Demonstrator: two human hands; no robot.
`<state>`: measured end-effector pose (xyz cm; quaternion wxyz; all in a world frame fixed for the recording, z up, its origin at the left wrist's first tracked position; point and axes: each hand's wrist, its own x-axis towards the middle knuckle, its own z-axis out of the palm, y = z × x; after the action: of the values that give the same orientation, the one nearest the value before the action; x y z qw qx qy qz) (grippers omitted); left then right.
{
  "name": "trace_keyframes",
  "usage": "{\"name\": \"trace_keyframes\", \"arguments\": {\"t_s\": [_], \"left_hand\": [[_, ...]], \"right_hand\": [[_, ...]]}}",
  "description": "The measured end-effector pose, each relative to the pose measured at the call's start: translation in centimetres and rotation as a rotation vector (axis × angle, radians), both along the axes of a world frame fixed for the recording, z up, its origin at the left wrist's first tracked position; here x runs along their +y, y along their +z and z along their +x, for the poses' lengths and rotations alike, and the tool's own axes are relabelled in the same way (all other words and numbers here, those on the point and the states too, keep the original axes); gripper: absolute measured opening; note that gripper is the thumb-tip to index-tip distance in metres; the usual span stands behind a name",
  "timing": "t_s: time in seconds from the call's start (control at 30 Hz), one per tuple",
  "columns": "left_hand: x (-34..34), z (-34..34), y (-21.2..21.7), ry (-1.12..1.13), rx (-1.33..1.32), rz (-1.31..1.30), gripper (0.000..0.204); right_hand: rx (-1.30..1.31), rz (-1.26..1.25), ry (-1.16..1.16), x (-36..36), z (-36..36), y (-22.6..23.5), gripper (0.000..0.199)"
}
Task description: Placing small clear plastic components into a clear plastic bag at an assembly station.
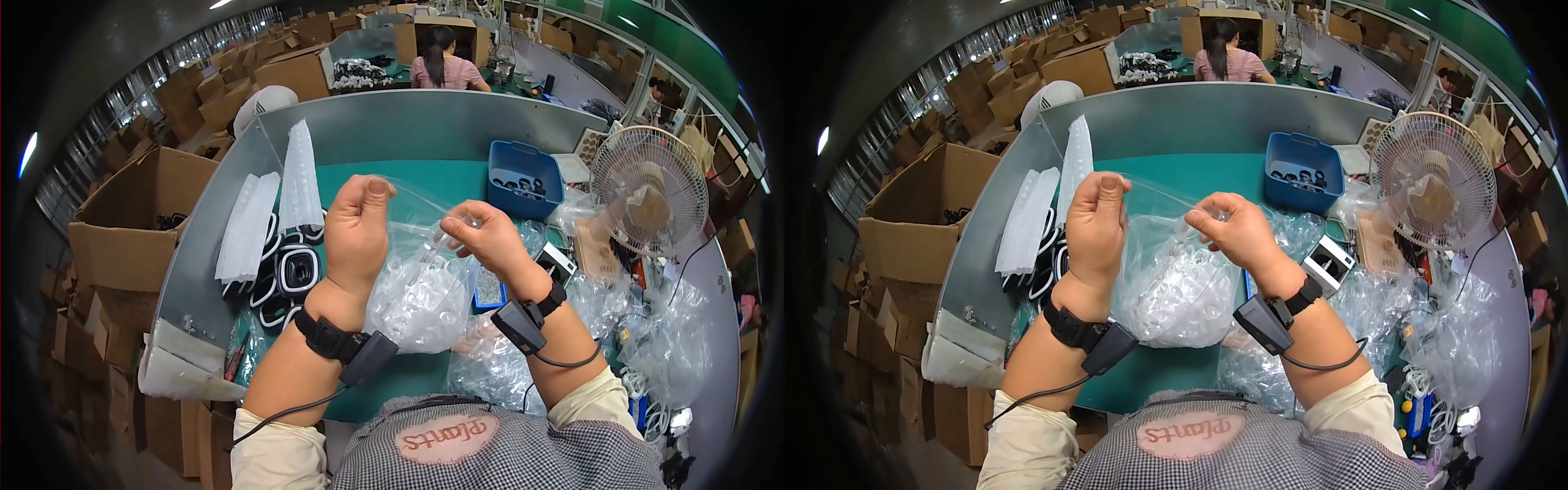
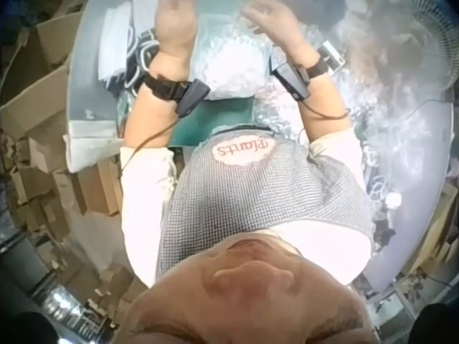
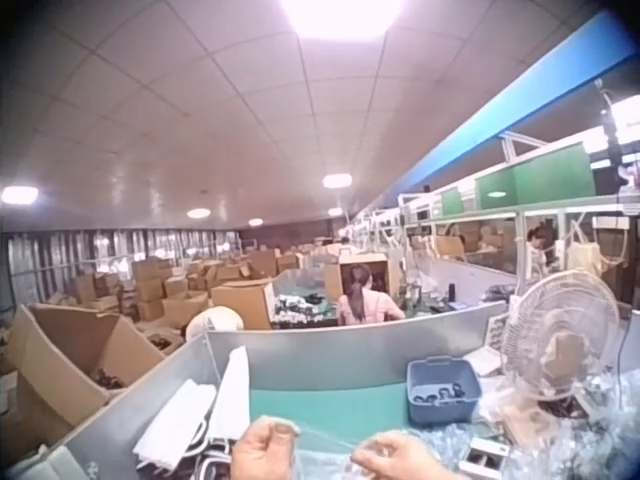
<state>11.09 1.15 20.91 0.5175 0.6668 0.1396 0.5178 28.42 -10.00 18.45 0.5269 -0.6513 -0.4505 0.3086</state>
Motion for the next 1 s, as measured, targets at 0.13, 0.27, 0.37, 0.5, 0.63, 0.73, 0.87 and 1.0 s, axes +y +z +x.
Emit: {"name": "trace_keyframes", "arguments": {"t_s": [0.13,0.27,0.37,0.5,0.63,0.73,0.87,1.0], "left_hand": [[-0.7,0.1,0.6,-0.091,-0.02,-0.064,0.032],[-0.8,0.2,0.5,-0.138,0.007,-0.073,0.033],[-0.2,-0.5,0.0,-0.108,0.021,-0.067,0.032],[0.0,-0.6,-0.1,-0.08,0.045,-0.037,0.033],[0.1,-0.6,0.2,-0.09,0.03,-0.008,0.033],[0.2,-0.7,0.6,-0.134,0.02,0.017,0.033],[0.2,-0.6,1.0,-0.207,-0.013,0.084,0.034],[0.3,-0.8,1.7,-0.13,0.026,0.075,0.034]], "right_hand": [[0.201,0.095,0.123,0.0,-0.8,-0.3,0.029],[-0.281,0.015,0.075,0.9,0.3,-2.0,0.036],[-0.162,-0.058,-0.011,1.5,-0.9,-1.6,0.042],[-0.051,-0.171,0.028,2.1,-1.2,-1.7,0.044],[-0.192,-0.217,0.141,2.3,-1.2,-2.9,0.064],[-0.355,-0.073,0.118,2.0,-1.6,-3.7,0.095],[-0.214,0.394,0.227,2.5,-2.1,-2.9,0.058],[0.028,0.156,0.419,2.3,-2.5,-2.2,0.017]]}}
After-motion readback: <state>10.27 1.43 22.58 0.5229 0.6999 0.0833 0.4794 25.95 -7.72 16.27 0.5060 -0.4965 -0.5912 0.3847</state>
